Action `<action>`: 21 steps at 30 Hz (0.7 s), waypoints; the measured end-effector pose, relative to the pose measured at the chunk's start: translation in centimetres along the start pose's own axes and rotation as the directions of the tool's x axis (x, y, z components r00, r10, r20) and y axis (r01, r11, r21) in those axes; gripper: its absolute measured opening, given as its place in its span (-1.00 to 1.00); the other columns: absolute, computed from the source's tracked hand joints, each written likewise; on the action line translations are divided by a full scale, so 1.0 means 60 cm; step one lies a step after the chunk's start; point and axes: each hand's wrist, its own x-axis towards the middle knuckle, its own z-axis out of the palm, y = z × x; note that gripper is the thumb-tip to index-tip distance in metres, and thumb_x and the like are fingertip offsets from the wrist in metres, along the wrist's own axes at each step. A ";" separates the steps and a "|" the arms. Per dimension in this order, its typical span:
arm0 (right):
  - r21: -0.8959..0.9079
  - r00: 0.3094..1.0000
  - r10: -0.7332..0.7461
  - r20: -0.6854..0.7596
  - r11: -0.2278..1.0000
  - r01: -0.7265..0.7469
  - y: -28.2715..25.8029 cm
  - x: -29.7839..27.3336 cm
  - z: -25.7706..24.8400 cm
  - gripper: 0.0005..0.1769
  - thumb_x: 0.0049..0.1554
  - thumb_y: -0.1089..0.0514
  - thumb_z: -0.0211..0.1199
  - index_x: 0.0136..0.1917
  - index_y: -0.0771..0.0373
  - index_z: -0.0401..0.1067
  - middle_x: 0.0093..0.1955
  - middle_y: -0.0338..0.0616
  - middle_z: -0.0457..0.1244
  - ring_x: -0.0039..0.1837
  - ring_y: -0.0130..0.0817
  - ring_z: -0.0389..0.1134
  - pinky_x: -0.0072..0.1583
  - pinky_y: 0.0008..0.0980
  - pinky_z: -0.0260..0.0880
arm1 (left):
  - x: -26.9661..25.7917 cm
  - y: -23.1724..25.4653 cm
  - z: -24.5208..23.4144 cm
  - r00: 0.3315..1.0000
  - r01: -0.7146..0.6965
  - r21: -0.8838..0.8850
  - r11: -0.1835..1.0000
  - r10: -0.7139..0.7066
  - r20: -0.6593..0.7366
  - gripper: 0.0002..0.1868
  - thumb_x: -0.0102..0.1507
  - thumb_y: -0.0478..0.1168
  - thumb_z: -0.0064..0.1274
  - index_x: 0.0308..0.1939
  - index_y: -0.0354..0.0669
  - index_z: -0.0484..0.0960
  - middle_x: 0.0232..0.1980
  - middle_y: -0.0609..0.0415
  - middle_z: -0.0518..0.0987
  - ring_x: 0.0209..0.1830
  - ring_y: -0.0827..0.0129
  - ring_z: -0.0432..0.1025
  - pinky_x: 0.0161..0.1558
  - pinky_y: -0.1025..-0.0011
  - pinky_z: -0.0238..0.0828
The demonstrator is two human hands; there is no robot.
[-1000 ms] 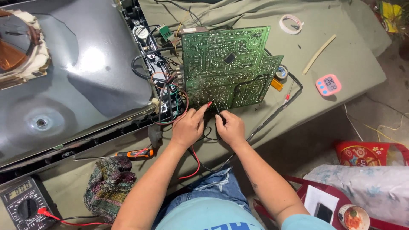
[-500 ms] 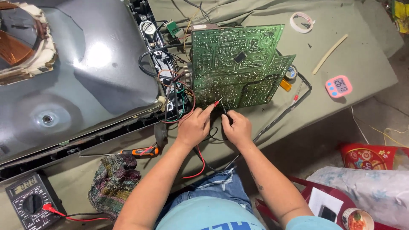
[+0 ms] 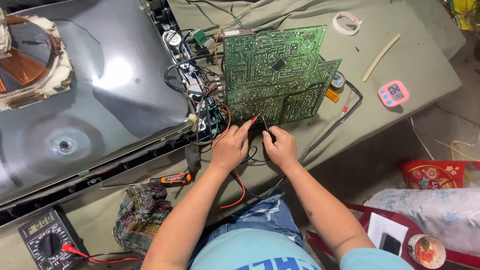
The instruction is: Testing electronic components on a CRT television circuit board using a digital multimeter.
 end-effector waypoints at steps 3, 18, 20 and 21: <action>0.019 1.000 0.002 0.008 1.000 -0.002 0.006 -0.001 0.004 -0.71 0.17 -0.02 0.29 -0.34 0.06 0.40 -0.43 -0.01 0.21 -0.25 0.02 0.37 -0.22 -0.22 0.35 | 0.003 0.003 -0.009 1.000 0.012 -0.080 0.997 -0.011 0.016 -0.56 0.38 -0.20 -0.18 0.33 0.17 0.49 -0.34 0.16 0.37 -0.50 0.26 0.37 -0.45 0.36 0.43; 0.152 0.991 0.130 0.023 0.979 -0.132 0.030 0.008 0.010 -0.73 0.27 0.06 0.21 -0.25 0.15 0.43 -0.44 0.06 0.22 -0.33 0.01 0.29 -0.23 -0.20 0.31 | 0.004 -0.005 -0.002 0.999 -0.028 -0.042 0.999 0.030 0.032 -0.56 0.31 -0.14 -0.12 0.28 0.19 0.55 -0.35 0.15 0.38 -0.46 0.25 0.42 -0.45 0.34 0.43; 0.172 0.989 0.142 0.031 0.974 -0.145 0.034 0.008 0.010 -0.71 0.29 0.04 0.19 -0.26 0.13 0.44 -0.45 0.03 0.22 -0.36 -0.06 0.27 -0.24 -0.21 0.31 | 0.001 -0.006 0.002 0.998 0.002 -0.068 0.998 0.002 0.059 -0.53 0.32 -0.16 -0.15 0.32 0.24 0.52 -0.34 0.18 0.39 -0.47 0.28 0.41 -0.45 0.37 0.42; 0.170 0.989 0.146 0.032 0.974 -0.149 0.033 0.008 0.010 -0.71 0.29 0.04 0.19 -0.26 0.13 0.44 -0.45 0.03 0.22 -0.36 -0.06 0.27 -0.24 -0.21 0.31 | 0.003 -0.005 0.001 0.998 0.002 -0.071 0.998 0.002 0.063 -0.53 0.32 -0.16 -0.15 0.32 0.24 0.52 -0.34 0.18 0.39 -0.47 0.28 0.41 -0.45 0.37 0.42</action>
